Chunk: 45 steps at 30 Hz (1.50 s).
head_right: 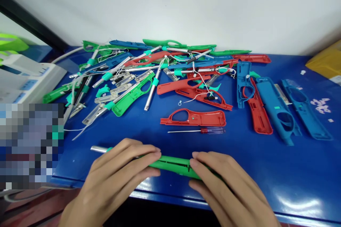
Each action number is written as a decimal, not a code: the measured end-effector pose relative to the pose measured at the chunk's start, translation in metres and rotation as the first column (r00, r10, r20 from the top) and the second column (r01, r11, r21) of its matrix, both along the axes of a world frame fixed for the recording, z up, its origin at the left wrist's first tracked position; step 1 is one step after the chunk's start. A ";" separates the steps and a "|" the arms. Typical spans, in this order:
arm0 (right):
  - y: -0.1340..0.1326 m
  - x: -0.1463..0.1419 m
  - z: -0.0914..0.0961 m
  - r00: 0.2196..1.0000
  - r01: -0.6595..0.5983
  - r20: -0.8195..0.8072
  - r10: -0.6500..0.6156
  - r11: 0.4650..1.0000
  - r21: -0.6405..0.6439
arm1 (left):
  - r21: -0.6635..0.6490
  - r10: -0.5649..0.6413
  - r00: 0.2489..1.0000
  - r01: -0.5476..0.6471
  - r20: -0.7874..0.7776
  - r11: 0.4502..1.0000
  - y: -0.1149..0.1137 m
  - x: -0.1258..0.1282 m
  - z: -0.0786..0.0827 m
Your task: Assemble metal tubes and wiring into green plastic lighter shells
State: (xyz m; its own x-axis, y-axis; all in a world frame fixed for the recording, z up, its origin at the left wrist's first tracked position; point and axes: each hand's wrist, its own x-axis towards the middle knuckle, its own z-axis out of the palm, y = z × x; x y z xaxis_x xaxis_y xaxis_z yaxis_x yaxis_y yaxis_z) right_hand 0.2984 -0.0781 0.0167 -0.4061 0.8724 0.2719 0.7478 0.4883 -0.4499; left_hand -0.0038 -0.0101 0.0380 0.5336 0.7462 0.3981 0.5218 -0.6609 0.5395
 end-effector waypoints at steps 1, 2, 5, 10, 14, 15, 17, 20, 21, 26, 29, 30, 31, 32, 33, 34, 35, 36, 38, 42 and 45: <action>0.001 -0.001 0.000 1.000 0.002 -0.009 -0.002 1.000 0.015 | -0.001 -0.001 1.000 0.001 0.008 1.000 0.000 0.000 -0.001; 0.001 -0.001 -0.001 1.000 0.007 -0.020 -0.006 1.000 0.023 | 0.001 -0.001 1.000 0.001 0.013 1.000 -0.001 0.000 -0.002; 0.000 -0.005 0.000 0.998 0.028 -0.057 -0.026 0.999 0.022 | -0.002 0.008 1.000 -0.008 0.006 1.000 -0.002 0.000 -0.007; 0.000 -0.010 0.003 0.995 0.050 -0.081 -0.051 0.999 -0.013 | 0.000 0.018 0.999 -0.018 -0.032 1.000 -0.006 -0.003 -0.014; 0.003 -0.012 0.004 0.991 0.079 -0.107 -0.075 0.996 0.031 | 0.013 0.027 0.998 -0.026 -0.054 1.000 -0.007 -0.004 -0.016; 0.003 -0.012 0.004 0.992 0.084 -0.098 -0.081 0.996 0.032 | 0.011 0.026 0.998 -0.025 -0.056 1.000 -0.007 -0.004 -0.016; 0.003 -0.012 0.004 0.994 0.085 -0.073 -0.083 0.996 0.024 | 0.008 0.023 0.998 -0.023 -0.056 1.000 -0.007 -0.005 -0.016; 0.001 -0.013 0.004 0.996 0.073 -0.053 -0.072 0.997 0.013 | 0.014 0.021 0.998 -0.020 -0.051 1.000 -0.007 -0.005 -0.016; 0.001 -0.013 0.004 0.996 0.075 -0.054 -0.074 0.997 0.017 | 0.016 0.018 0.999 -0.017 -0.049 1.000 -0.007 -0.005 -0.016; 0.001 -0.014 0.003 0.994 0.082 -0.075 -0.080 0.996 0.031 | 0.013 0.001 0.999 0.000 -0.048 1.000 -0.007 -0.005 -0.015; 0.002 -0.012 0.001 0.995 0.055 -0.084 -0.051 0.997 0.045 | 0.006 -0.004 0.999 0.004 -0.041 1.000 -0.007 -0.005 -0.015; 0.003 -0.012 0.001 0.995 0.048 -0.085 -0.043 0.998 0.052 | 0.007 -0.006 0.999 0.007 -0.039 1.000 -0.006 -0.005 -0.015; 0.003 -0.011 0.000 0.996 0.046 -0.083 -0.041 0.997 0.059 | 0.011 -0.009 0.999 0.009 -0.036 1.000 -0.006 -0.005 -0.015; 0.003 -0.011 -0.001 0.996 0.046 -0.078 -0.040 0.997 0.068 | 0.018 -0.012 0.999 0.013 -0.031 1.000 -0.006 -0.005 -0.016; 0.003 -0.011 -0.001 0.996 0.047 -0.073 -0.041 0.996 0.078 | 0.023 -0.014 1.000 0.015 -0.028 1.000 -0.007 -0.005 -0.016; 0.003 -0.010 -0.002 0.997 0.048 -0.067 -0.042 0.995 0.086 | 0.023 -0.015 1.000 0.016 -0.025 1.000 -0.007 -0.005 -0.016; 0.002 -0.010 -0.003 0.997 0.050 -0.062 -0.044 0.995 0.088 | 0.021 -0.017 1.000 0.018 -0.022 1.000 -0.007 -0.005 -0.017; 0.001 -0.009 -0.005 0.997 0.050 -0.055 -0.046 0.996 0.077 | 0.014 -0.019 1.000 0.020 -0.021 1.000 -0.007 -0.006 -0.016; -0.002 -0.005 -0.008 0.998 0.042 -0.052 -0.039 0.997 0.061 | 0.002 -0.031 0.999 0.031 -0.017 1.000 -0.007 -0.006 -0.015; -0.005 0.004 -0.016 0.996 -0.026 -0.079 0.034 0.994 0.107 | 0.013 -0.071 0.997 0.071 0.017 0.997 -0.005 -0.006 -0.010; -0.003 0.006 -0.016 0.991 -0.053 -0.112 0.069 0.989 0.141 | 0.001 -0.097 0.995 0.097 0.025 0.995 -0.005 -0.007 -0.007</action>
